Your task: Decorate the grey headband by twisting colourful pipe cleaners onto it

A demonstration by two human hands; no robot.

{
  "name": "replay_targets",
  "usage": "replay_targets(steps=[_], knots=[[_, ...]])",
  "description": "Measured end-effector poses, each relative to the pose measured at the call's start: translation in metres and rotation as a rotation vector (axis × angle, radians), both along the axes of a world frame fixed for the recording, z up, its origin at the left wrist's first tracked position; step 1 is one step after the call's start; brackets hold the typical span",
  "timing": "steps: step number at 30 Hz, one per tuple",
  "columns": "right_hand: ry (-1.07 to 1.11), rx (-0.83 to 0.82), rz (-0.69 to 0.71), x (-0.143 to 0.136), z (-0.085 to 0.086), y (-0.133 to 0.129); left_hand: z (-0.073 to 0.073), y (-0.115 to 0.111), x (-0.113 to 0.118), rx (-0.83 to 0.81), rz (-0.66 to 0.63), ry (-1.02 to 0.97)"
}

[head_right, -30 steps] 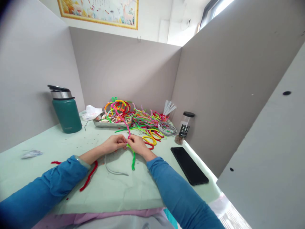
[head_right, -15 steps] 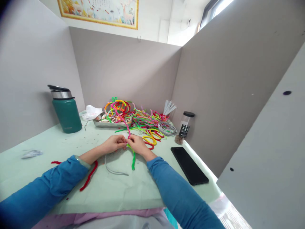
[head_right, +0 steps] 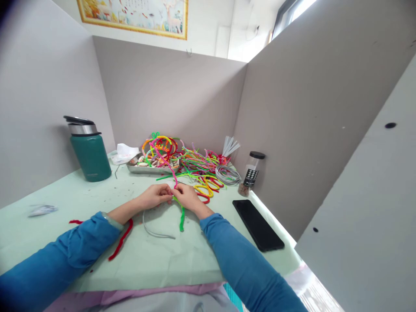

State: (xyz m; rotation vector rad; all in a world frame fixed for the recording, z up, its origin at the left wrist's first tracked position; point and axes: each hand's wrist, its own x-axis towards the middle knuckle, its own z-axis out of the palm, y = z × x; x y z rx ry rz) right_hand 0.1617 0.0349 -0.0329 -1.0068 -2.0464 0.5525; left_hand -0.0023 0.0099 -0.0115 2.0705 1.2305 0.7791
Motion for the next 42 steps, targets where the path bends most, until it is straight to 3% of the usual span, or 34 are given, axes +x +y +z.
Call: replay_targets(steps=[29, 42], knots=[[0.058, -0.003, 0.017, 0.0006, 0.0017, -0.0011, 0.0008, 0.0003, -0.0005, 0.079, 0.042, 0.068], [0.107, -0.02, 0.027, 0.0008, -0.0001, 0.0005, -0.0023, 0.0035, -0.0033, -0.021, 0.008, -0.024]])
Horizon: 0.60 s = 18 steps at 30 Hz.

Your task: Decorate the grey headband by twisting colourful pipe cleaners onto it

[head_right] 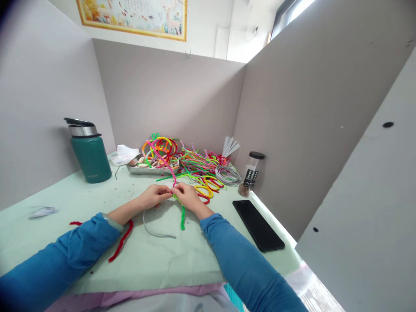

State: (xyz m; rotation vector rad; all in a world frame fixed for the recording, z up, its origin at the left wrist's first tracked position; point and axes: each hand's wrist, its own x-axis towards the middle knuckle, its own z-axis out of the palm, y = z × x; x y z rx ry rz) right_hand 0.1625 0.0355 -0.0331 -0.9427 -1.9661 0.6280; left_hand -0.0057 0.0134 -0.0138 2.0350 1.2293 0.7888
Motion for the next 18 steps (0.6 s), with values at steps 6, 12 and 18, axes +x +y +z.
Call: replay_targets(steps=[6, 12, 18], knots=[[0.028, -0.006, 0.016, 0.0, -0.0023, 0.0015, -0.0008, 0.0017, -0.0009, -0.039, 0.016, -0.018], [0.032, -0.017, 0.016, -0.0001, -0.0028, 0.002, 0.0014, 0.0001, -0.0006, -0.038, 0.016, -0.008], [0.045, -0.019, 0.061, 0.0006, -0.003, 0.0015, 0.0014, 0.0015, -0.0006, -0.055, 0.039, -0.027]])
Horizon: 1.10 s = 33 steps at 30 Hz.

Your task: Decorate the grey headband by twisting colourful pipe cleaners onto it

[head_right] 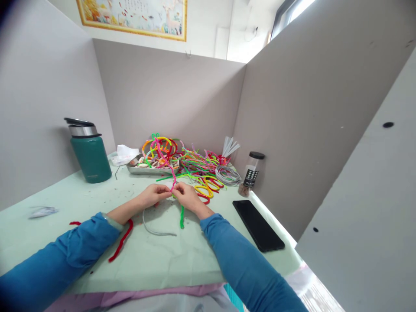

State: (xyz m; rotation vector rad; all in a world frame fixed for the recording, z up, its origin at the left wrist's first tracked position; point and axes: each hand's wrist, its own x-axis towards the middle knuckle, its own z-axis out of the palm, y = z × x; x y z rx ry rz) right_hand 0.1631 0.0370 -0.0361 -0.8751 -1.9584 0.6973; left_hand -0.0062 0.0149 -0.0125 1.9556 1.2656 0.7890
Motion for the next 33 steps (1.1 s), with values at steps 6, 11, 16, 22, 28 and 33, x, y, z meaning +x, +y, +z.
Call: replay_targets(steps=[6, 11, 16, 22, 28, 33], knots=[[0.019, -0.044, 0.069, 0.0011, -0.0006, -0.002, -0.0008, 0.0005, -0.0003, 0.002, -0.001, -0.01], [0.014, -0.031, 0.068, 0.0008, -0.0009, -0.0022, -0.003, 0.0024, -0.0012, 0.01, -0.002, 0.001], [0.015, -0.038, 0.069, 0.0005, -0.0019, -0.0014, -0.0035, 0.003, -0.0012, 0.011, -0.007, 0.001], [0.003, -0.038, 0.062, 0.0009, -0.0027, -0.0008, -0.0002, -0.0007, 0.0002, 0.002, -0.001, 0.031], [-0.012, -0.022, 0.015, -0.0009, -0.0015, -0.0014, 0.0002, -0.0016, 0.0005, 0.037, -0.009, 0.043], [-0.017, -0.02, -0.002, -0.0019, 0.0002, -0.0032, -0.0002, -0.0013, 0.0007, 0.033, -0.001, 0.051]])
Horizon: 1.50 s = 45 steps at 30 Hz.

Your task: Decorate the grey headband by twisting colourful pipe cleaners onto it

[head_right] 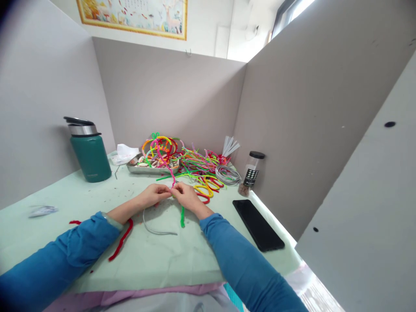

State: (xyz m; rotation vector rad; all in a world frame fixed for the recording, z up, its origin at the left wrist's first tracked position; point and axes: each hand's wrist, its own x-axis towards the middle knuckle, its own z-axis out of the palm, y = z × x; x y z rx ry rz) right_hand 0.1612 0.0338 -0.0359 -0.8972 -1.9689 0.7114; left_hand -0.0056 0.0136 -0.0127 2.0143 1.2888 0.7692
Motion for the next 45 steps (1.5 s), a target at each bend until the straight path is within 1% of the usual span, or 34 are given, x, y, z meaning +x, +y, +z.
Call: replay_targets(steps=[9, 18, 25, 30, 38, 45], knots=[[-0.018, 0.01, -0.02, 0.0004, 0.0011, -0.0006, 0.0, 0.0008, -0.0017, 0.041, -0.013, 0.031], [-0.001, 0.012, -0.012, 0.0008, -0.002, 0.0023, 0.0023, -0.002, 0.0, 0.046, -0.007, 0.044], [-0.016, 0.008, -0.01, 0.0009, 0.0009, -0.0005, 0.0, -0.0001, -0.0007, 0.036, -0.016, 0.037], [-0.031, 0.032, -0.007, 0.0013, 0.002, -0.0013, 0.0012, -0.0013, 0.0002, 0.021, -0.011, 0.033], [-0.083, 0.104, -0.026, 0.0017, 0.0001, -0.0001, 0.0016, -0.0027, 0.0004, 0.046, 0.006, 0.053], [-0.095, 0.106, -0.021, 0.0013, 0.0003, -0.0005, 0.0003, -0.0018, 0.0, 0.06, 0.006, 0.077]])
